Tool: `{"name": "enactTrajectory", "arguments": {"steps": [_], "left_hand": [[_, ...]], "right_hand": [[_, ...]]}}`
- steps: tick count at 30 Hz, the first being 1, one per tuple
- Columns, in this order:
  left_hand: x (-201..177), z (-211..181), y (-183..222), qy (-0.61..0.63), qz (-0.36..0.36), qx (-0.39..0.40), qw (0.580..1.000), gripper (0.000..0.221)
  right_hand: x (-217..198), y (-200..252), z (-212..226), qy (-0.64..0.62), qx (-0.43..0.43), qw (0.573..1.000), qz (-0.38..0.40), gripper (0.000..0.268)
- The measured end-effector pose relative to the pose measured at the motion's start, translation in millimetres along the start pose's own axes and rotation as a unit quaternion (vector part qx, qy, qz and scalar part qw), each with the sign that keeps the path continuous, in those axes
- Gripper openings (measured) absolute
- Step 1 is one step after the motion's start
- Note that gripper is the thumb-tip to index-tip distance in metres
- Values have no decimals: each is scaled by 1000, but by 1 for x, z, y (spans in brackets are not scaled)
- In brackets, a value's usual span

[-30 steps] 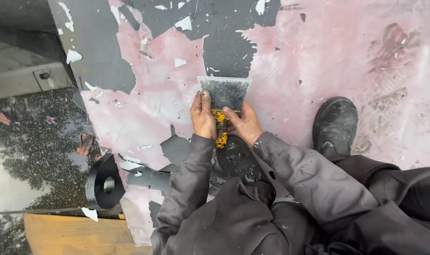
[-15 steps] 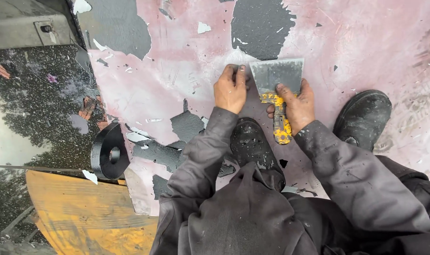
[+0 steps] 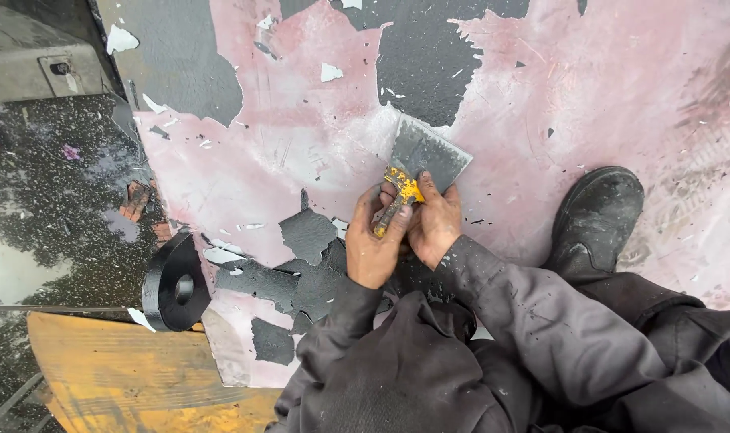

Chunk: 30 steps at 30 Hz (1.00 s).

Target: Use a hand scraper to remove layers of black and white material from a flat pinkish surface.

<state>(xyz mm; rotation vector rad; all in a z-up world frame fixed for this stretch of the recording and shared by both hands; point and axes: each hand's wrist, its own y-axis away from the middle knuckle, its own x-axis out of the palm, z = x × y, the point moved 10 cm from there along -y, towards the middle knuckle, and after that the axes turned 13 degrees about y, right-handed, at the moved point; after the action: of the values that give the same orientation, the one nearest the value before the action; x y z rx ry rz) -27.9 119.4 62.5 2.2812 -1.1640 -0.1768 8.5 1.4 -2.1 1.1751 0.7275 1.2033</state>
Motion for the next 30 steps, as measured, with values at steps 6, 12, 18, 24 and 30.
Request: {"name": "enactTrajectory", "arguments": {"steps": [6,12,18,24,30], "left_hand": [[-33,18,-16,-72,-92,9,993,32],[-55,29,-38,-29,-73,-75,994,32],[19,9,-110,139,-30,89,986,28],[139,-22,-88,207,161,-81,961,48],[33,86,-33,111,159,-136,972,39]], "right_hand": [[-8,-22,-20,-32,-32,999,-21,31],[3,-37,-44,-66,-37,997,-9,34],[44,-61,103,-40,-289,954,64,27],[38,12,229,155,-311,927,139,21],[-23,-32,84,225,-98,962,119,22]]}}
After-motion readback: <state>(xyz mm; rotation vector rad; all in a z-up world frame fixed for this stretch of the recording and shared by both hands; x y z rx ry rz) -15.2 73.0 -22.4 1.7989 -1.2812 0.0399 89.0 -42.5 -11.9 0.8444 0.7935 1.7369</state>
